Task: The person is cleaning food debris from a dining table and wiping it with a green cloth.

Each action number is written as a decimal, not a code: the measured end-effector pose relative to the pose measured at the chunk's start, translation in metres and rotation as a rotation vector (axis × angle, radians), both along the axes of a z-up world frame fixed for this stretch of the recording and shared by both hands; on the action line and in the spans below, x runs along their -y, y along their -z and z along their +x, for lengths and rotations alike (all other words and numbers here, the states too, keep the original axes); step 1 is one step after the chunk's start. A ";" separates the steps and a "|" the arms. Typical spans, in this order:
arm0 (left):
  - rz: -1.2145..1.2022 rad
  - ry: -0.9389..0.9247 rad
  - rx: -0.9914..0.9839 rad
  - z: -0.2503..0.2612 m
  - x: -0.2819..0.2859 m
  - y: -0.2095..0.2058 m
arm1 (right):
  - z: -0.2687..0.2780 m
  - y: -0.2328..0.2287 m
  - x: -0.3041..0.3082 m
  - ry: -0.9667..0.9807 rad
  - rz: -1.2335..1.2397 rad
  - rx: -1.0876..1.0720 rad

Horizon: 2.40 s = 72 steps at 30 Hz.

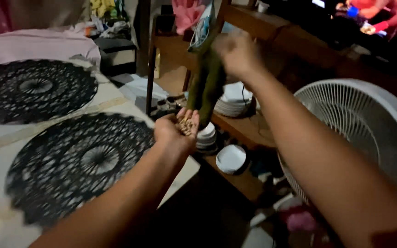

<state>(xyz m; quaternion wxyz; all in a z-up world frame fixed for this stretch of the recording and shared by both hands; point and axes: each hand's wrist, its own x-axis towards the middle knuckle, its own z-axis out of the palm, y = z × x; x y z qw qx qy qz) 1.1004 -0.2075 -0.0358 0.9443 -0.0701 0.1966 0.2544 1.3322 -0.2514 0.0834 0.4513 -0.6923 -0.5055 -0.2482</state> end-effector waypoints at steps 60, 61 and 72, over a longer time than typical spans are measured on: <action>-0.081 -0.881 0.021 0.229 -0.444 0.111 | 0.184 0.119 -0.530 -0.878 0.115 -0.531; -0.080 -0.872 0.021 0.238 -0.451 0.110 | 0.197 0.123 -0.546 -0.870 0.119 -0.529; -0.022 -0.819 -0.026 0.293 -0.564 0.096 | 0.223 0.123 -0.659 -0.632 -0.276 -0.434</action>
